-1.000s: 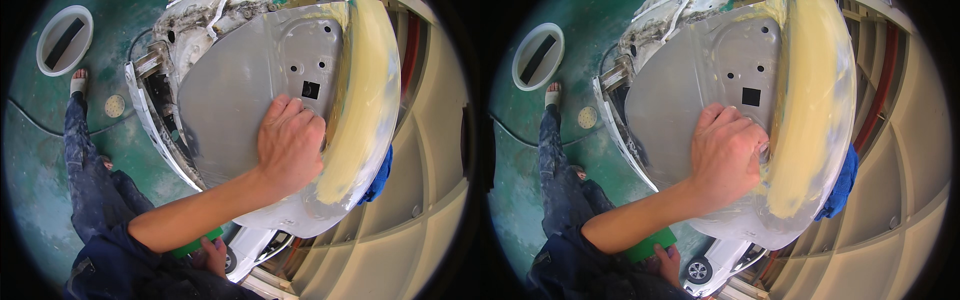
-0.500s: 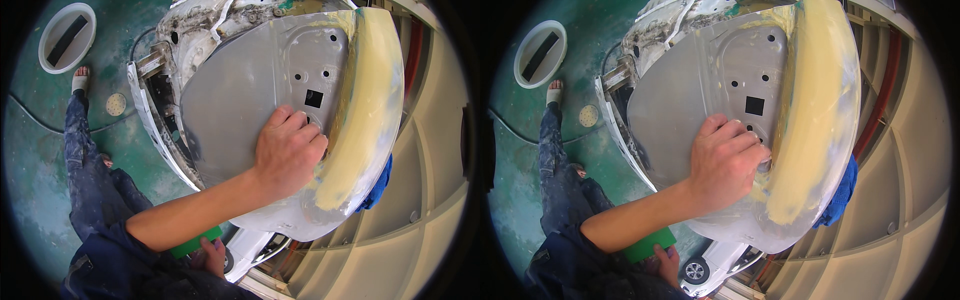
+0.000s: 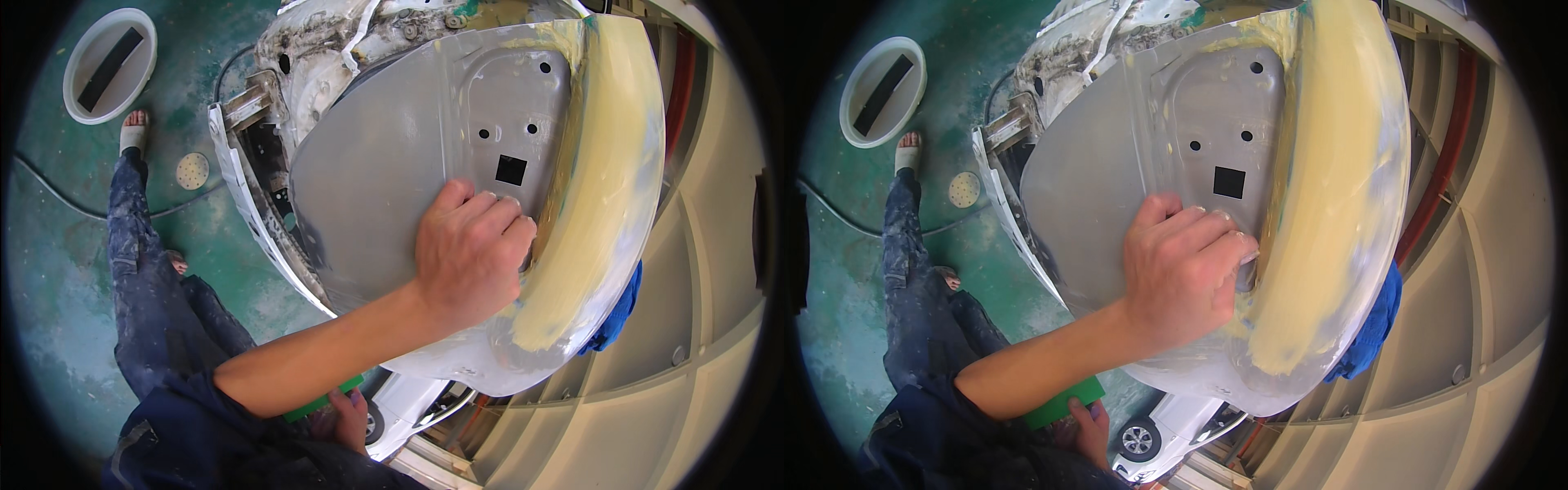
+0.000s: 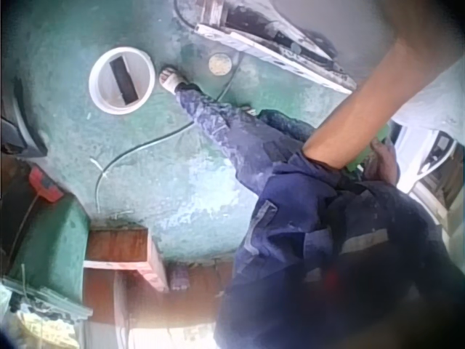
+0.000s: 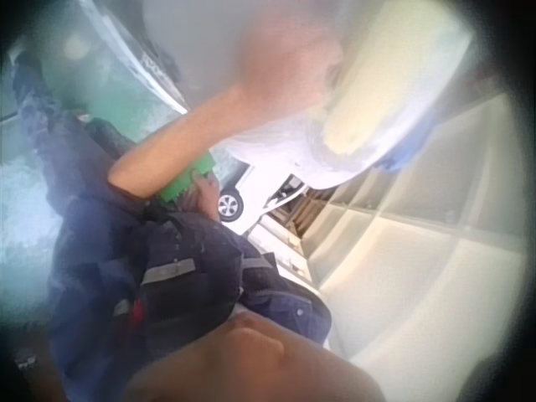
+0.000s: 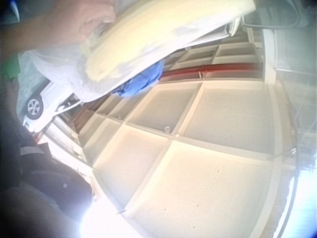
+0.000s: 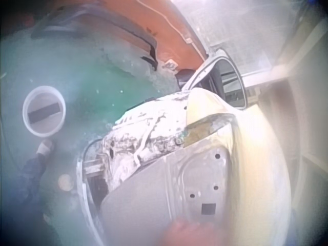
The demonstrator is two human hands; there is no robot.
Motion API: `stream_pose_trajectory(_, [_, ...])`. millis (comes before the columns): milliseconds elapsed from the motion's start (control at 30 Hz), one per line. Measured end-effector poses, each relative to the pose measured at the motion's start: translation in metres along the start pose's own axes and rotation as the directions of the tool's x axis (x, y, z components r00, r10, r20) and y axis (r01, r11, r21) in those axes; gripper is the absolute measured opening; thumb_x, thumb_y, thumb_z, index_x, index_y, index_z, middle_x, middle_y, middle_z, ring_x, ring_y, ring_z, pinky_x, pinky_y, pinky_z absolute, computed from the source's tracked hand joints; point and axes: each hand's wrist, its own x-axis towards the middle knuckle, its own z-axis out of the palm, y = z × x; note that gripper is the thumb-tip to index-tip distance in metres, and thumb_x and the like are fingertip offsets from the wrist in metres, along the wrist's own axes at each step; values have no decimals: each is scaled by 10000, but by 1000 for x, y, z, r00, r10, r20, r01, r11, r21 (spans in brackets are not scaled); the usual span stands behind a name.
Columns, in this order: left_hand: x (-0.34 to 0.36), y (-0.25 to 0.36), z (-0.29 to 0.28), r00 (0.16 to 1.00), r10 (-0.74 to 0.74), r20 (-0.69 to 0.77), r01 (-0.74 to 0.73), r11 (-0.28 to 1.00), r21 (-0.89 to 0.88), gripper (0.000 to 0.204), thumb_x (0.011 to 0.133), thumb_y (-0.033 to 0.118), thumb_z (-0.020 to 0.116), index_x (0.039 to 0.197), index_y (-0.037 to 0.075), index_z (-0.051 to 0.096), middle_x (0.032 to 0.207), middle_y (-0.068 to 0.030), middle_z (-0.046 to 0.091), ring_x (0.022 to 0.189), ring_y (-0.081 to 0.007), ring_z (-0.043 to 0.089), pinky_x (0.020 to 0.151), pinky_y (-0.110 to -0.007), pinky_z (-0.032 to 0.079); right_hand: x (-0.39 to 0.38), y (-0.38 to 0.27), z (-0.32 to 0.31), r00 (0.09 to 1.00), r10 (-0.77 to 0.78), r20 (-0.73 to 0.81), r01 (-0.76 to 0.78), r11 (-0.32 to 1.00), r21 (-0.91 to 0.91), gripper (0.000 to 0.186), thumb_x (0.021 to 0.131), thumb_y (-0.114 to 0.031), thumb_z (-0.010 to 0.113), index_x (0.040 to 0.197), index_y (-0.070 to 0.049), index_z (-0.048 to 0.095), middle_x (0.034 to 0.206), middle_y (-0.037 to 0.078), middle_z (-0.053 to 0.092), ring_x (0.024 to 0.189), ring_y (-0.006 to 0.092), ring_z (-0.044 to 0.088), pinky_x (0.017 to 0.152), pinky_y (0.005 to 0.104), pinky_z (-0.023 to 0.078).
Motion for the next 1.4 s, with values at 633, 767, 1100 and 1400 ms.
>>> stream_pose_trajectory(633, [-6,-10,-1,994,91,58,-97,990,101,129,776,104,698,898,103,740,873,-7,702,779,-167,657,827,-397,437,5,8,-8,999,6,37,-5,999,-34,435,993,-63,667,1402,4,536,1287,166,670,1141,312,690,954,468,588])
stream_pose_trajectory(767, [3,-4,4,999,35,12,-36,994,100,69,781,121,694,846,102,675,841,-32,648,775,-188,628,804,-384,444,4,2,-5,999,23,25,-21,997,-70,431,992,-67,667,1397,2,535,1277,159,672,1136,304,691,942,464,587])
stream_pose_trajectory(1100, [-4,-13,-6,988,147,53,-150,987,61,86,744,150,695,799,84,695,886,-59,678,845,-228,637,819,-375,474,12,4,-2,997,72,-34,-73,996,-42,401,998,-51,655,1381,-7,546,1252,141,686,1135,294,693,943,432,576])
stream_pose_trajectory(1400, [-1,-9,-6,995,71,70,-75,996,53,135,739,118,724,871,122,754,887,9,702,764,-169,637,780,-381,451,15,4,4,989,81,-124,-92,992,-85,380,1001,-26,634,1371,7,555,1231,146,696,1076,276,698,875,386,577])
